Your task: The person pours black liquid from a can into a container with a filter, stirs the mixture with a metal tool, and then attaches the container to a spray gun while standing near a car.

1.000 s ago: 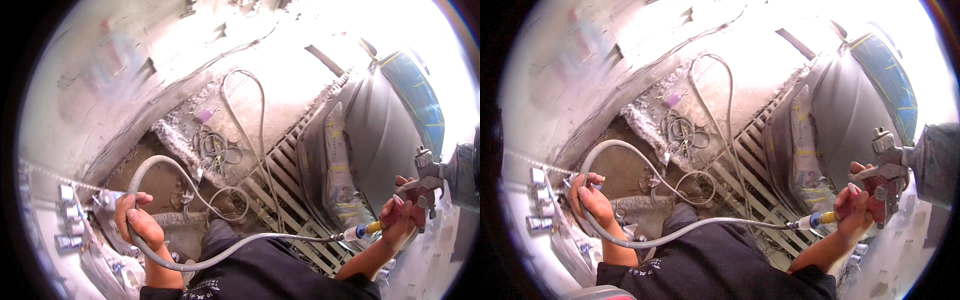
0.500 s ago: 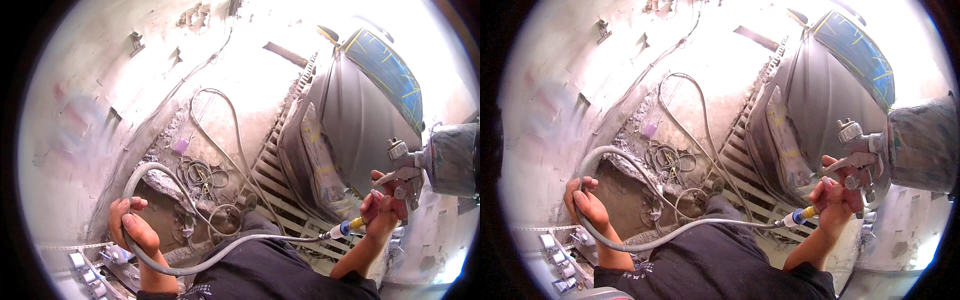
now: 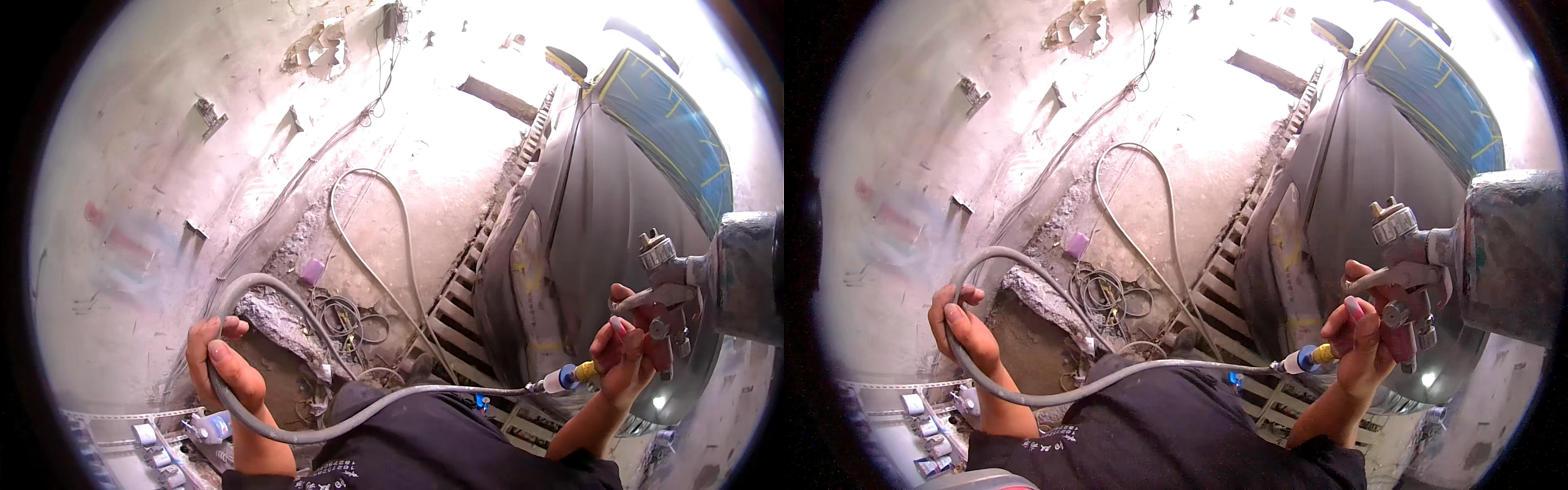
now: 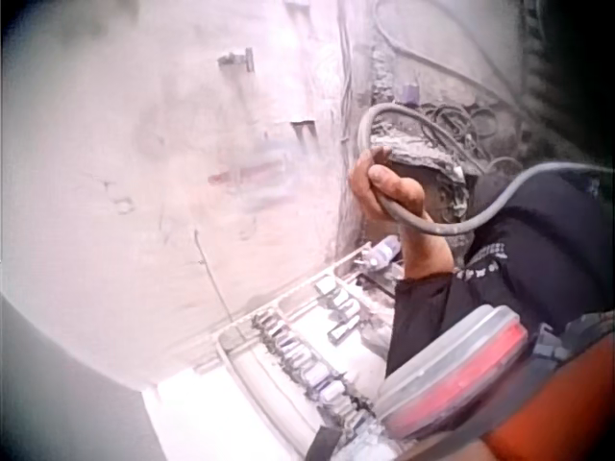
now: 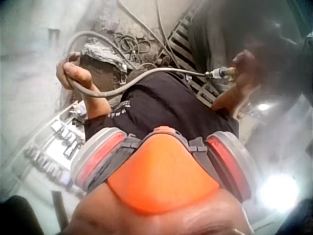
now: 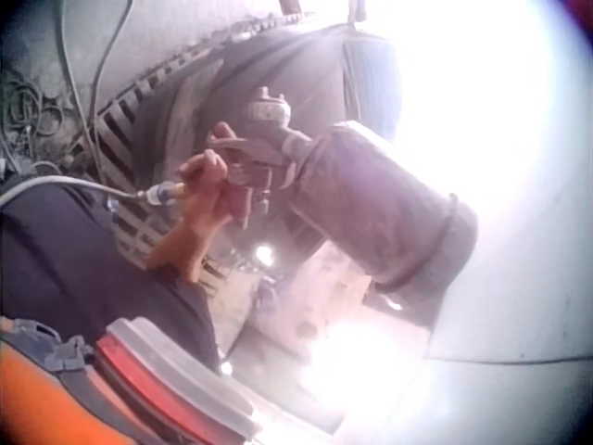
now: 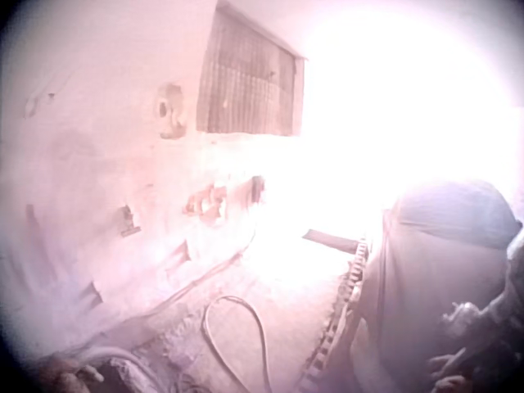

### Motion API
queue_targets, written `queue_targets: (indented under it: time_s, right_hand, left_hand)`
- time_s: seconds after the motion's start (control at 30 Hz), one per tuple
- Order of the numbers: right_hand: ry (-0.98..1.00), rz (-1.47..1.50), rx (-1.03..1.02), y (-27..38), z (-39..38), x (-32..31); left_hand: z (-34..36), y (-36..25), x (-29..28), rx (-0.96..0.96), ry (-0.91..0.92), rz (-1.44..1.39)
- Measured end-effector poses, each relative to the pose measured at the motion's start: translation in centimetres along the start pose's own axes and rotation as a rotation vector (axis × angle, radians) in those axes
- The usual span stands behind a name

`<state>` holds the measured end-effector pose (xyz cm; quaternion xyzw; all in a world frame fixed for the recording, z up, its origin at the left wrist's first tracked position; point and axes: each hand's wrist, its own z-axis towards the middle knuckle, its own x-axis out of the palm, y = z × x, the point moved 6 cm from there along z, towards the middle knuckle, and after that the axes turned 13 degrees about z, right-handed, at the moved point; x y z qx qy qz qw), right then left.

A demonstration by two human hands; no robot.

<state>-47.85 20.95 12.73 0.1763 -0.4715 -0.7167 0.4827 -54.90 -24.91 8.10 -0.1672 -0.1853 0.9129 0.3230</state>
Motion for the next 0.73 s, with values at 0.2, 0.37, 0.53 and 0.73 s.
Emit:
queue_targets:
  time_s: [0.2,0.37,0.53,0.73]
  right_hand:
    - [0.042,0.008,-0.006,-2.6,5.1,-0.1]
    - [0.049,0.016,0.000,-5.8,8.8,1.5]
    - [-0.048,0.014,-0.012,-10.4,13.0,5.2]
    - [-0.204,0.079,-0.054,-16.2,17.0,8.7]
  left_hand:
    - [2.7,1.0,7.5,-0.054,0.038,-0.059]
    - [4.1,5.6,14.4,-0.152,0.091,-0.113]
    - [6.3,13.1,22.5,-0.310,0.168,-0.145]
    - [8.6,24.2,33.0,-0.468,0.258,-0.281]
